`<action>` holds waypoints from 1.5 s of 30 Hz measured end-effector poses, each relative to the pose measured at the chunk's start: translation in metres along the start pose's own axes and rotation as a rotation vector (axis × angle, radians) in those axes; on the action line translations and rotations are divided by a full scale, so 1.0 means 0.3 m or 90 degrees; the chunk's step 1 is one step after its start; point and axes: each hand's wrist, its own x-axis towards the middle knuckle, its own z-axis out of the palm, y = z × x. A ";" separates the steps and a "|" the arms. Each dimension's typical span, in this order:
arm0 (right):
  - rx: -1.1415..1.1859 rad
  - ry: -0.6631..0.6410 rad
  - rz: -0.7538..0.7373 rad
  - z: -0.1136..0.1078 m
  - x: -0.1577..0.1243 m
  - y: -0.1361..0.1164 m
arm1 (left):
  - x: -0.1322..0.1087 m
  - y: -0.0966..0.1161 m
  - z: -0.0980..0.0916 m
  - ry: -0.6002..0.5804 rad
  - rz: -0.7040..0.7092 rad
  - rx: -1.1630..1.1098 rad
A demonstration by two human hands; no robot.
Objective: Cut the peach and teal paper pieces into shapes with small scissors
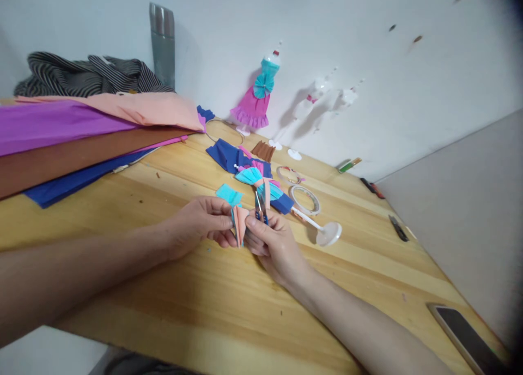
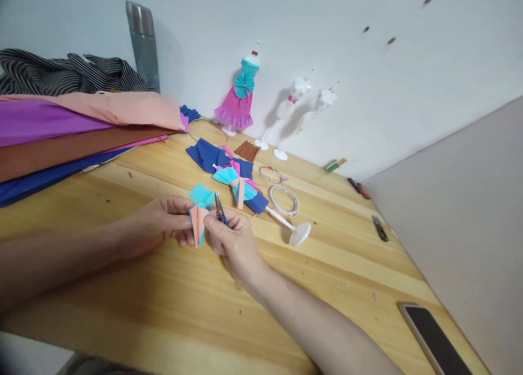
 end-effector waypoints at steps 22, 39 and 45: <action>0.035 0.003 0.039 -0.006 0.012 -0.015 | 0.000 0.010 -0.024 -0.054 0.055 0.117; 0.042 0.010 0.040 -0.009 0.017 -0.006 | 0.003 0.009 -0.017 -0.057 0.071 0.141; 0.045 0.006 0.043 -0.003 0.020 -0.005 | 0.003 0.004 -0.019 -0.049 0.066 0.129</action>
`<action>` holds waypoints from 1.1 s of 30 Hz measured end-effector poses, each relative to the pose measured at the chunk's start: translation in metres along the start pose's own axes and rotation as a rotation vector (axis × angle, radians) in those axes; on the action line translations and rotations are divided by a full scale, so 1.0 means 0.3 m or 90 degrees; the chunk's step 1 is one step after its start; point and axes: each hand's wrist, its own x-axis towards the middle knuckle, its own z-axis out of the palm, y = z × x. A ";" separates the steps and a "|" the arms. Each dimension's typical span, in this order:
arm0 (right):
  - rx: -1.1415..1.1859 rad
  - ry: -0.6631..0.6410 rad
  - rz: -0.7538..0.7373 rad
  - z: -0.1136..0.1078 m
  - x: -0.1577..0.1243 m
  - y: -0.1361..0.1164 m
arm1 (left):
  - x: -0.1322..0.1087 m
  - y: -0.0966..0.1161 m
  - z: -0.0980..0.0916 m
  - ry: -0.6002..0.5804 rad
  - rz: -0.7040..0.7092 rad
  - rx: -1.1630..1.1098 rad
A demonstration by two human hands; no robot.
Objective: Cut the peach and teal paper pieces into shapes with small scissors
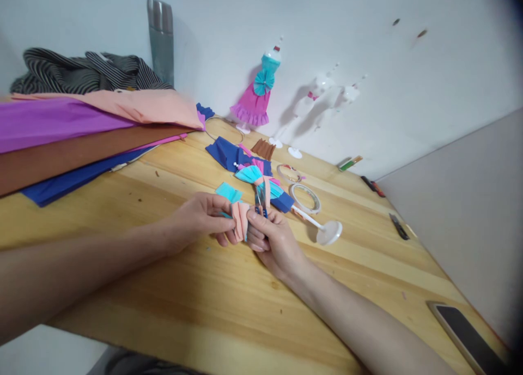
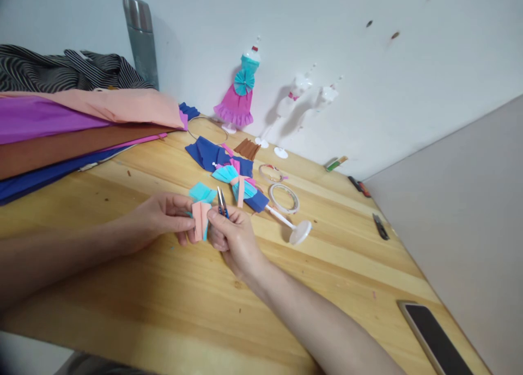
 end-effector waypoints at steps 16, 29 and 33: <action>-0.022 0.007 -0.014 0.001 0.001 0.010 | -0.008 0.020 0.012 0.034 -0.007 0.051; -0.050 0.008 -0.021 0.006 -0.006 0.016 | -0.010 0.018 0.023 0.063 -0.005 0.071; -0.017 0.007 -0.022 -0.001 -0.007 0.007 | -0.004 0.009 0.017 0.114 -0.009 0.049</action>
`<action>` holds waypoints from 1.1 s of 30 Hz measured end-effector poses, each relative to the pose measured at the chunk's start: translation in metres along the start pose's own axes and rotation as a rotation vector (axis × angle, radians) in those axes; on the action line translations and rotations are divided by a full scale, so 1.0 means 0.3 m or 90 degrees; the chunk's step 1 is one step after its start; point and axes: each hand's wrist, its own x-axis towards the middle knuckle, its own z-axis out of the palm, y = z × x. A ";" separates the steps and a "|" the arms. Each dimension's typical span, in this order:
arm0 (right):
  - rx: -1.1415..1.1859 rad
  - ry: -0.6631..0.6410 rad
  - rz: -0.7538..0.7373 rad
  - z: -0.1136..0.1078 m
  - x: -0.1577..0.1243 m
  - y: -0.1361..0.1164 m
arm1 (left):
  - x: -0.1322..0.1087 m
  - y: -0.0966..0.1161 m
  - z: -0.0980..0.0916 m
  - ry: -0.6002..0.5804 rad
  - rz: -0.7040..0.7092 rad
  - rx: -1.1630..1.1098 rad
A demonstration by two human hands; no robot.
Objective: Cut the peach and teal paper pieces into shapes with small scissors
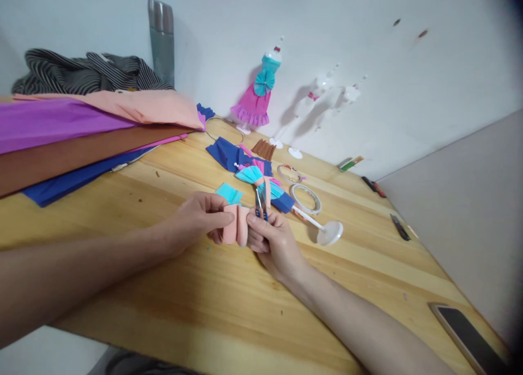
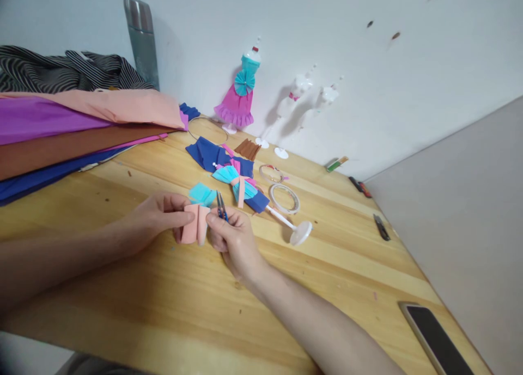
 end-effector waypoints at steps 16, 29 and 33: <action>0.046 0.037 -0.003 -0.023 0.017 -0.010 | -0.008 0.029 -0.006 0.059 0.008 -0.038; 0.028 -0.012 -0.015 -0.026 0.016 -0.014 | -0.012 0.027 -0.003 0.077 0.026 0.034; -0.005 0.002 0.018 -0.021 0.010 -0.017 | -0.014 0.026 0.003 0.090 0.046 0.112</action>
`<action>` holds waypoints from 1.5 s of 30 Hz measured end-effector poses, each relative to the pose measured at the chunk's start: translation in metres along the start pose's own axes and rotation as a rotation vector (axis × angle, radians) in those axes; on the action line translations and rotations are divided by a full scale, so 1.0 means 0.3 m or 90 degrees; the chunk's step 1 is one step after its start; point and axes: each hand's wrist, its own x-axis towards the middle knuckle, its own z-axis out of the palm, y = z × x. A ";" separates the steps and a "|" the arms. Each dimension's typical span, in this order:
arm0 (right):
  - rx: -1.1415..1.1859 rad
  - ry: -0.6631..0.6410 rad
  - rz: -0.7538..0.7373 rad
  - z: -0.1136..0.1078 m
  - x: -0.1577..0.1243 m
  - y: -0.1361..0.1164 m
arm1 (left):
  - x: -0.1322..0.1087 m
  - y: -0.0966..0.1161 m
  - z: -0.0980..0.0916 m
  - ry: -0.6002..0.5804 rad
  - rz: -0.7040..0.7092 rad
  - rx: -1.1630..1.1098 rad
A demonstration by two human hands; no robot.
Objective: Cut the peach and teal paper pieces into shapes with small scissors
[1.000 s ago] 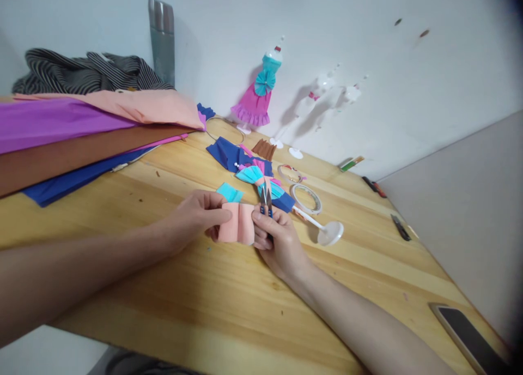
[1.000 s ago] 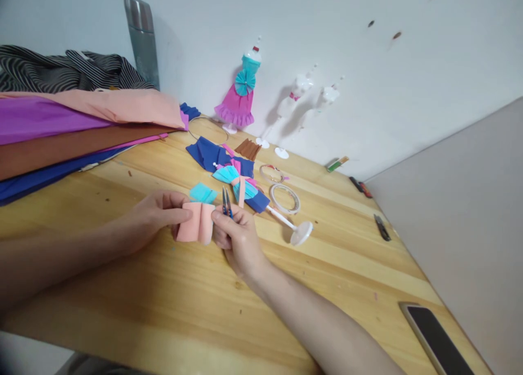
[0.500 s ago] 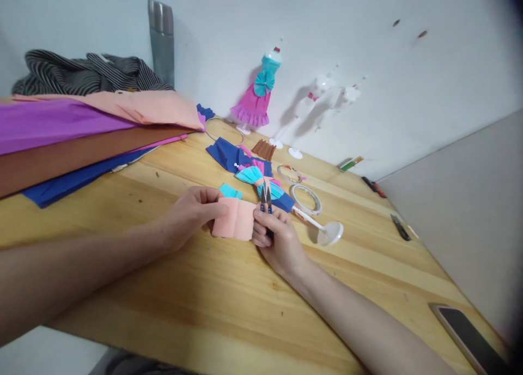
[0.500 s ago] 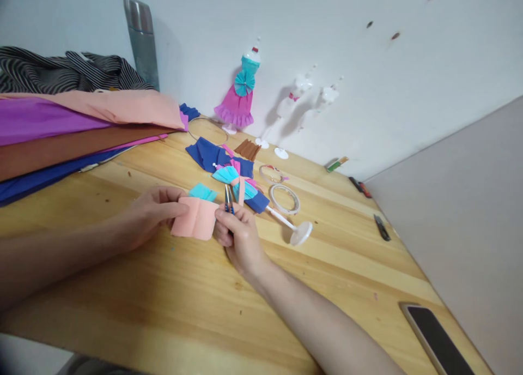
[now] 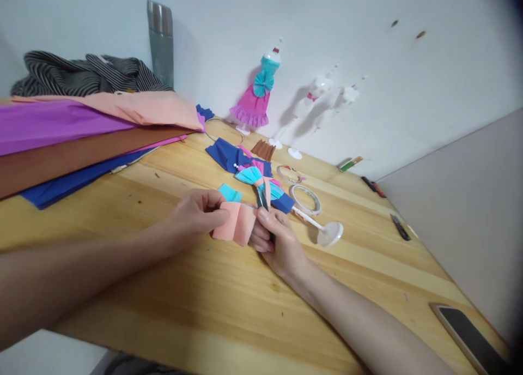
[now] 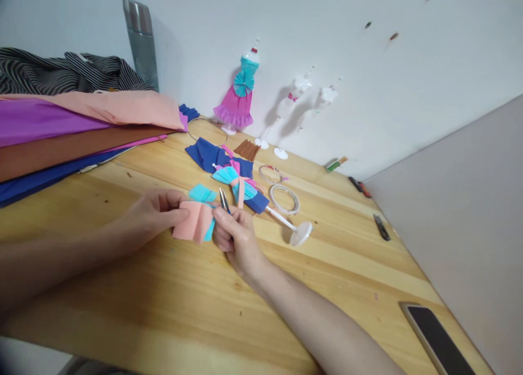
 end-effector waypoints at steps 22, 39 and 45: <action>-0.483 0.118 -0.152 0.046 -0.008 -0.013 | 0.010 -0.019 0.019 0.041 0.000 0.193; -0.420 0.088 -0.121 0.044 -0.016 0.004 | 0.010 -0.021 0.025 0.041 0.021 0.223; -0.413 0.130 -0.164 0.040 -0.020 -0.015 | 0.017 -0.022 0.018 0.072 0.049 0.231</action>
